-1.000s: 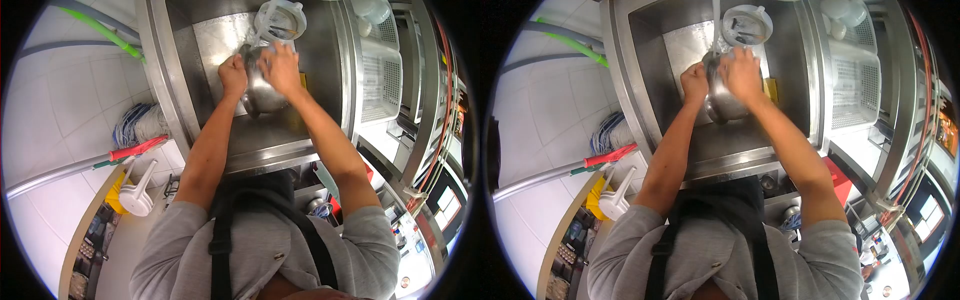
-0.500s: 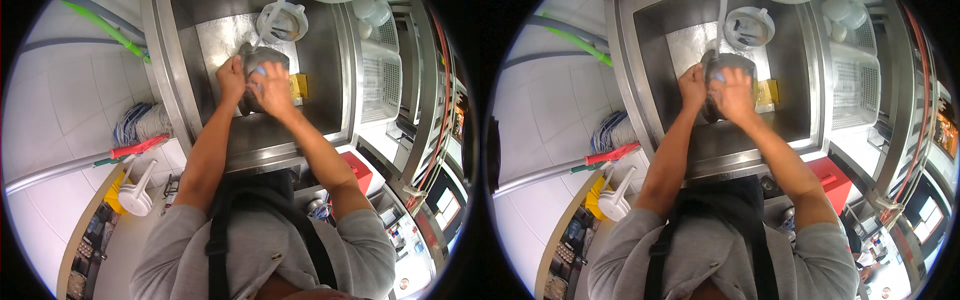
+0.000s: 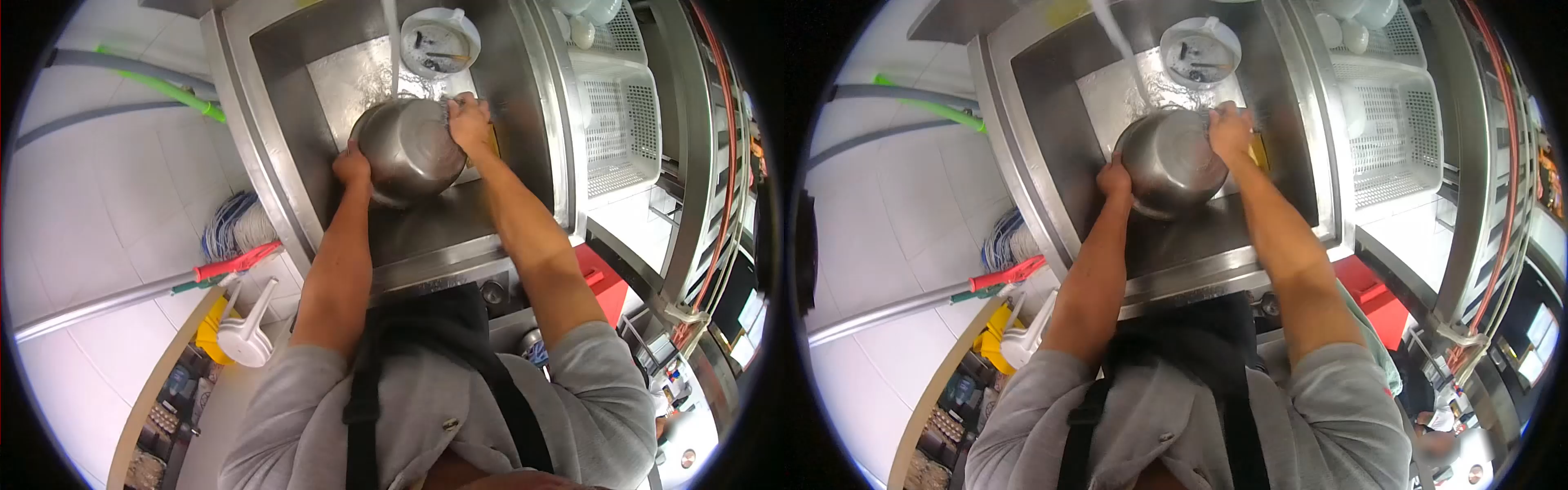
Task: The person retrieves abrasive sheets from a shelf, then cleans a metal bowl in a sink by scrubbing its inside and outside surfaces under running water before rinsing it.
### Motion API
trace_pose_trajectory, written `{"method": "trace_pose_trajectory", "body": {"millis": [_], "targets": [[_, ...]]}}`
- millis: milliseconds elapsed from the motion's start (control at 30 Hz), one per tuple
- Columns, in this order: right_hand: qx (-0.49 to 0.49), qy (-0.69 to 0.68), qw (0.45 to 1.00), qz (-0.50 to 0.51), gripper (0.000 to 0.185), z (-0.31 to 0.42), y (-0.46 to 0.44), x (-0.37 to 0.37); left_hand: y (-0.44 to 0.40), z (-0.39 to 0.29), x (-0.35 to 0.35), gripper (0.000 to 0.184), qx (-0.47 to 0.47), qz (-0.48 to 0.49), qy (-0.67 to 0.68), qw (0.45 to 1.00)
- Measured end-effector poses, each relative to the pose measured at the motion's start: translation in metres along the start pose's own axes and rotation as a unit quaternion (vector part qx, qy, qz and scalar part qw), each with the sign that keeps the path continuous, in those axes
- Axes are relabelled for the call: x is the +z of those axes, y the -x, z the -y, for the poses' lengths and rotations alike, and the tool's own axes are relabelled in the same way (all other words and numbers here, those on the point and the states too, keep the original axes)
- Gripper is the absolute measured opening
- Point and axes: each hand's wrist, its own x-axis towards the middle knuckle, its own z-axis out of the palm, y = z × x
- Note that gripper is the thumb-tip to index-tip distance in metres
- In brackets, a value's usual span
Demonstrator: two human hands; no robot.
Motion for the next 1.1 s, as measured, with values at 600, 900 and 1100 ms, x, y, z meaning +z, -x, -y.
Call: {"method": "trace_pose_trajectory", "body": {"millis": [600,900,1100], "targets": [[-0.365,-0.03,0.93,0.024,0.047,0.082,0.004,-0.016,0.036,-0.07,-0.036,0.071,0.209,0.072,-0.048,0.974],[-0.297,-0.177,0.908,0.236,0.039,0.08,-0.018,-0.076,0.063,-0.12,-0.082,0.059,0.233,0.23,-0.024,0.944],[-0.073,-0.307,0.9,0.3,0.039,0.055,-0.062,-0.096,0.081,-0.136,-0.118,0.054,0.235,0.099,0.093,0.962]]}}
